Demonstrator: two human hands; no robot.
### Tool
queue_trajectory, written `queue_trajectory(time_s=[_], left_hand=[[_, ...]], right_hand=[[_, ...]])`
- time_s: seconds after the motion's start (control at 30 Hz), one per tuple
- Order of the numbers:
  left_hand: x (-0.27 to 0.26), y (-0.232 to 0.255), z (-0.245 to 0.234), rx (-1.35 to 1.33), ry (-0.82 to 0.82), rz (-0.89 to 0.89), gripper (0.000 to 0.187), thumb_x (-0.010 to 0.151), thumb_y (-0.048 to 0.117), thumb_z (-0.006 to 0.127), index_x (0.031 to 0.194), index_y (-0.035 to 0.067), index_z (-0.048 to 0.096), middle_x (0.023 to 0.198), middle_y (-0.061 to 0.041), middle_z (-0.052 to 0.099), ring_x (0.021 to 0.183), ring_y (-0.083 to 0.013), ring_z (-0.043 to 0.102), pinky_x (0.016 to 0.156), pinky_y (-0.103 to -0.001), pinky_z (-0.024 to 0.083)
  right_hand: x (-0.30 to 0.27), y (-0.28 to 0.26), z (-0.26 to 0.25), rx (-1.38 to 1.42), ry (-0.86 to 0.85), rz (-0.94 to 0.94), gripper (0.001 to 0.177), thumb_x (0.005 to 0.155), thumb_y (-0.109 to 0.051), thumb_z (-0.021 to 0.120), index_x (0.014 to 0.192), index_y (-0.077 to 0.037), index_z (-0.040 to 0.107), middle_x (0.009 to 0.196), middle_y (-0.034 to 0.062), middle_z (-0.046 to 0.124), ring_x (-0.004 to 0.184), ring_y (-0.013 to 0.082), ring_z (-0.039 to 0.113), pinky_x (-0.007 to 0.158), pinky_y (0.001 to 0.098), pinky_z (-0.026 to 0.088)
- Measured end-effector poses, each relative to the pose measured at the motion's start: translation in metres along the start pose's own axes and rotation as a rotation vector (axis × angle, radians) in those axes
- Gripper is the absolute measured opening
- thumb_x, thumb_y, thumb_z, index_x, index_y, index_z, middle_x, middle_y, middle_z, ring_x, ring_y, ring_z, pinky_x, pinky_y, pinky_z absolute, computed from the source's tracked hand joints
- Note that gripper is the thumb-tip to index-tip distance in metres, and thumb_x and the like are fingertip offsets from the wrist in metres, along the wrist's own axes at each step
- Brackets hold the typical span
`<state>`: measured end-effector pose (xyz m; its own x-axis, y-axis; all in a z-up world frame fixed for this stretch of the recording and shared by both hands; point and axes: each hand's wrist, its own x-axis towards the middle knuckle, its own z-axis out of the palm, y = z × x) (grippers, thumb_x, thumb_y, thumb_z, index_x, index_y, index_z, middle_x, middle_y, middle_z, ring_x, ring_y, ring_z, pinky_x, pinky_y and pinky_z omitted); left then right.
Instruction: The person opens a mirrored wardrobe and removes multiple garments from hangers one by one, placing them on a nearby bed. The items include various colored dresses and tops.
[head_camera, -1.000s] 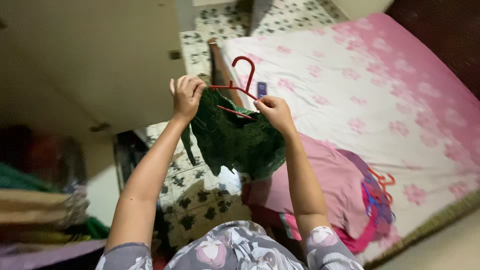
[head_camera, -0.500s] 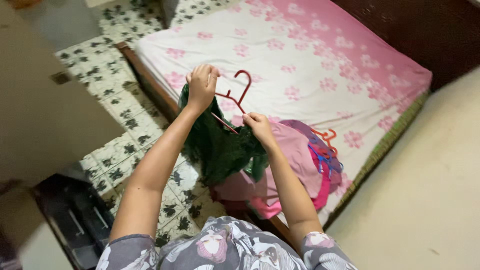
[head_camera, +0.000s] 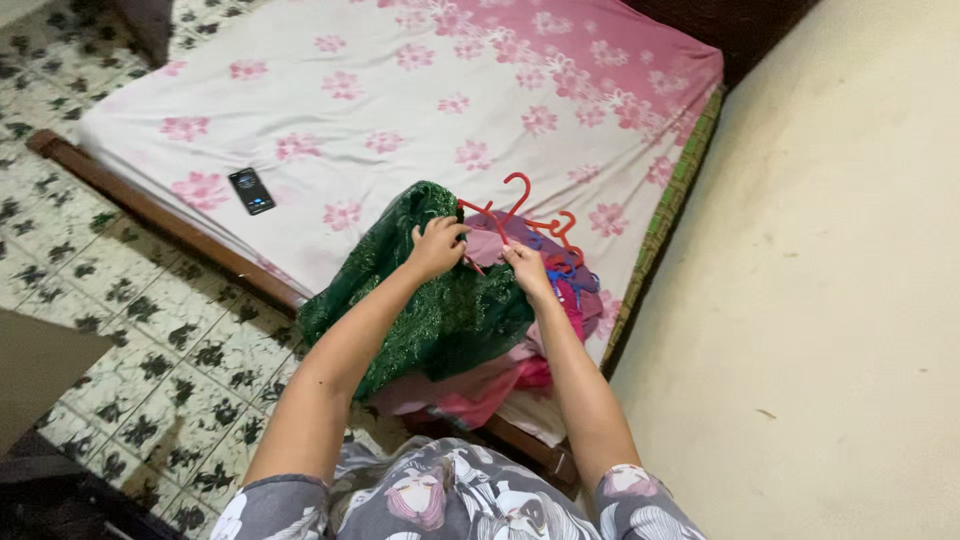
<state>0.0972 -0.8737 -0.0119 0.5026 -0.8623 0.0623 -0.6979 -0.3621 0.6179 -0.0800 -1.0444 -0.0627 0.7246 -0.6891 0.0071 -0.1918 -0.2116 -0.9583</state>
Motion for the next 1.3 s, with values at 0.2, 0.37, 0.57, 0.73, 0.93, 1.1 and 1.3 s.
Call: queue_trajectory(time_s=[0.2,0.37,0.57,0.73,0.93,1.1,1.3], left_hand=[[0.016,0.027,0.035,-0.085,-0.098,0.021,0.036,0.093,0.031,0.059,0.128,0.026,0.067,0.152,-0.009,0.048,0.148,-0.0320,0.031,0.111,-0.077,0.014],[0.004,0.018,0.030,-0.119,-0.090,-0.065,0.035,0.093,0.032,0.060,0.126,0.025,0.068,0.144,-0.005,0.058,0.140,-0.0280,0.042,0.113,-0.065,0.026],[-0.032,-0.040,0.012,-0.475,0.053,-0.057,0.032,0.097,0.024,0.061,0.124,0.009,0.070,0.114,-0.013,0.075,0.107,-0.0245,0.071,0.093,-0.041,0.054],[-0.095,-0.102,-0.034,-0.607,0.213,-0.104,0.031,0.099,0.021,0.060,0.121,0.000,0.067,0.111,-0.013,0.076,0.101,-0.0187,0.070,0.087,-0.036,0.054],[-0.241,-0.181,-0.122,-0.426,0.421,-0.421,0.028,0.101,0.021,0.061,0.106,-0.004,0.072,0.091,-0.020,0.074,0.085,-0.0237,0.068,0.077,-0.038,0.053],[-0.395,-0.232,-0.178,-0.505,0.739,-0.400,0.023,0.096,0.015,0.059,0.108,0.001,0.073,0.093,-0.009,0.077,0.084,-0.0157,0.069,0.077,-0.033,0.055],[-0.582,-0.270,-0.230,-0.458,1.030,-0.623,0.025,0.095,0.006,0.055,0.114,0.003,0.072,0.098,-0.008,0.077,0.084,-0.0148,0.069,0.078,-0.031,0.056]], right_hand=[[0.019,0.008,-0.058,-0.183,0.309,-0.084,0.020,0.098,-0.017,0.068,0.104,0.002,0.071,0.093,0.0116,0.074,0.082,0.0157,0.065,0.076,0.0311,0.052],[0.022,-0.005,-0.053,-0.126,0.416,-0.160,0.029,0.091,-0.008,0.063,0.119,0.002,0.064,0.102,0.0108,0.073,0.090,0.0145,0.069,0.081,0.0307,0.055],[0.013,-0.041,0.055,0.133,-0.048,-0.096,0.025,0.101,-0.019,0.059,0.120,-0.004,0.067,0.108,0.0039,0.069,0.096,0.0150,0.065,0.080,0.0322,0.056],[-0.026,-0.095,0.187,0.077,-0.399,-0.374,0.034,0.107,-0.024,0.053,0.130,-0.004,0.069,0.124,0.0089,0.070,0.116,0.0181,0.063,0.103,0.0335,0.048],[-0.095,-0.155,0.336,0.110,-0.744,-0.416,0.036,0.105,-0.023,0.053,0.133,-0.004,0.067,0.129,0.0125,0.070,0.120,0.0200,0.063,0.104,0.0331,0.047],[-0.178,-0.180,0.464,0.124,-0.925,-0.365,0.038,0.106,-0.026,0.053,0.135,-0.004,0.063,0.126,0.0132,0.072,0.116,0.0198,0.065,0.102,0.0325,0.049],[-0.303,-0.211,0.587,0.010,-1.176,-0.432,0.043,0.104,-0.031,0.056,0.135,-0.003,0.061,0.126,0.0116,0.070,0.113,0.0196,0.066,0.097,0.0347,0.051]])
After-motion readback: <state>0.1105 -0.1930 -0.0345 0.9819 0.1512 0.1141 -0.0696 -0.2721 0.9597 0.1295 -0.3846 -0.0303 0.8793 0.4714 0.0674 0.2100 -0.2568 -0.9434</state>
